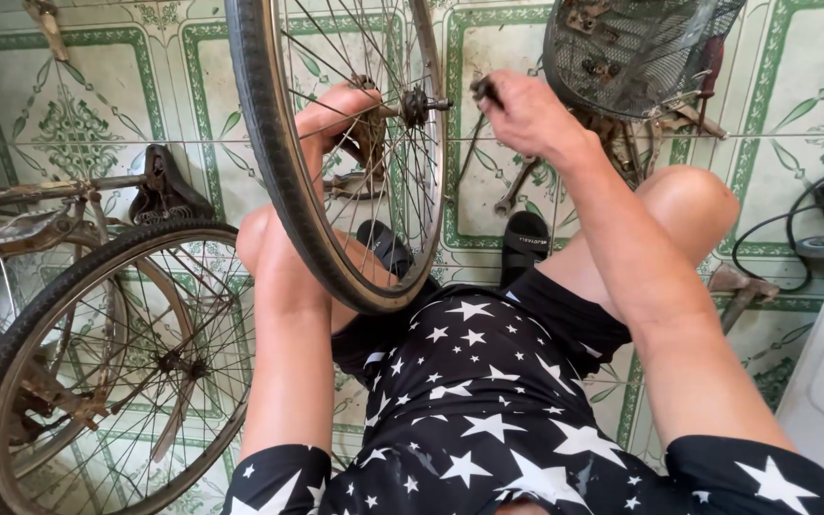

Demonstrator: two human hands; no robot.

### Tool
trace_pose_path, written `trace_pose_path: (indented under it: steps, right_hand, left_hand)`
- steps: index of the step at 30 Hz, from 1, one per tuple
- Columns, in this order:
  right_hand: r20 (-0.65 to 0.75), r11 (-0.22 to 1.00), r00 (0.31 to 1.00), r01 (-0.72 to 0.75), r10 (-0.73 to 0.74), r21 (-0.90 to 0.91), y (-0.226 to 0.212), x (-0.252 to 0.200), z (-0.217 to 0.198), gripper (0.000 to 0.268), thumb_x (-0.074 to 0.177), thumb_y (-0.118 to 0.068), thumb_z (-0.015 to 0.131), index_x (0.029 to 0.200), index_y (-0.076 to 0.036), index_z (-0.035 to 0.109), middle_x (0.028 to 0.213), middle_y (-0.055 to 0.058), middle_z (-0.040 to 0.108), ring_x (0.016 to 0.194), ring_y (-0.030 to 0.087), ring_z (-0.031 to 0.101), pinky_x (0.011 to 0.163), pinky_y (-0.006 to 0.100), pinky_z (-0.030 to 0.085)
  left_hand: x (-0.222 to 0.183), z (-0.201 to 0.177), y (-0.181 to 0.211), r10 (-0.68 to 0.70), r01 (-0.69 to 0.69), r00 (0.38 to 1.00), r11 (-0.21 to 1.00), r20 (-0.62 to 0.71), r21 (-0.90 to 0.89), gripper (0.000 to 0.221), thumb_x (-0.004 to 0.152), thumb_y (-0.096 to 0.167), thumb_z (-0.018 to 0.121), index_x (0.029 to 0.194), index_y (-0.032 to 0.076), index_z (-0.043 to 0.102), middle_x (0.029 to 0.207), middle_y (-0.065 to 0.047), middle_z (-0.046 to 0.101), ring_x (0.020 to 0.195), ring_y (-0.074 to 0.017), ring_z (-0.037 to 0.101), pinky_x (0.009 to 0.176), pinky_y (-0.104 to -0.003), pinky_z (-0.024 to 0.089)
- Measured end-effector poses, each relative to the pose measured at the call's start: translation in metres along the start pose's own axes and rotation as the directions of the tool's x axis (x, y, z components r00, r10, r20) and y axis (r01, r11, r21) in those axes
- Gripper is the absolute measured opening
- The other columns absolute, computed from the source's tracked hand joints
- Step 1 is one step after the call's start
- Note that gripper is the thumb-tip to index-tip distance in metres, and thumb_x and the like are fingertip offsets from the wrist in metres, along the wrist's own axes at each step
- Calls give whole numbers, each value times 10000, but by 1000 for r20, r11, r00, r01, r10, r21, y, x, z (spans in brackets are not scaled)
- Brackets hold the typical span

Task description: The person manipulates the axle and hub of a bicycle wheel while sitting on the floor, using a small metal tool to work on the components.

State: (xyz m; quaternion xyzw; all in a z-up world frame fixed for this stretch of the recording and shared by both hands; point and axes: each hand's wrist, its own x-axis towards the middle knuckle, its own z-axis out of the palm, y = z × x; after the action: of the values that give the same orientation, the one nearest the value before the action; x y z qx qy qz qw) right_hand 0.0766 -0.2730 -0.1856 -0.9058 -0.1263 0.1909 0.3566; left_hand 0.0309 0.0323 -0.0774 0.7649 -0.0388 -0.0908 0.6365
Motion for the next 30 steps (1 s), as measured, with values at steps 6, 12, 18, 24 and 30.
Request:
trace_pose_path:
  steps: [6,12,18,24,30]
  right_hand:
    - [191,965,981,59,-10,-255,10,22,13,306,988,-134,531,1261,-8,591,1136,224,621,1050,422,622,931,498,512]
    - [190,945,980,121,-64,-304,5,32,10,338,1003,-112,505,1321,-46,602,1163,219,599,1084,420,608,926,504,515]
    - [144,879,960,278,-240,-387,7,41,10,392,977,-76,564,1361,-124,630,1147,183,600,1101,374,583,962,481,505]
    - [193,739,891,450,-412,-501,10,55,12,521,825,-34,620,1346,-60,608,1184,197,581,1129,341,583,1009,441,503]
    - [285,678,878,479,-386,-558,3,55,13,279,873,-38,583,1146,10,610,1090,148,607,1052,302,605,934,427,535]
  left_hand:
    - [76,0,-93,-494,478,866,863,78,163,318,936,301,703,1052,7,737,898,-61,684,807,-145,588,743,-340,466]
    - [70,-6,-101,-519,486,844,847,136,213,244,981,262,648,1037,28,688,850,-49,634,725,-140,523,668,-352,421]
    - [92,-3,-106,-607,563,778,789,164,248,205,970,270,615,944,69,645,788,-18,577,691,-143,485,647,-365,402]
    - [103,-9,-137,-632,562,748,766,204,313,253,894,331,641,852,82,616,721,6,524,669,-142,437,628,-378,374]
    - [101,-5,-133,-629,578,753,773,194,261,214,874,314,636,898,104,601,715,11,526,660,-143,449,615,-369,377]
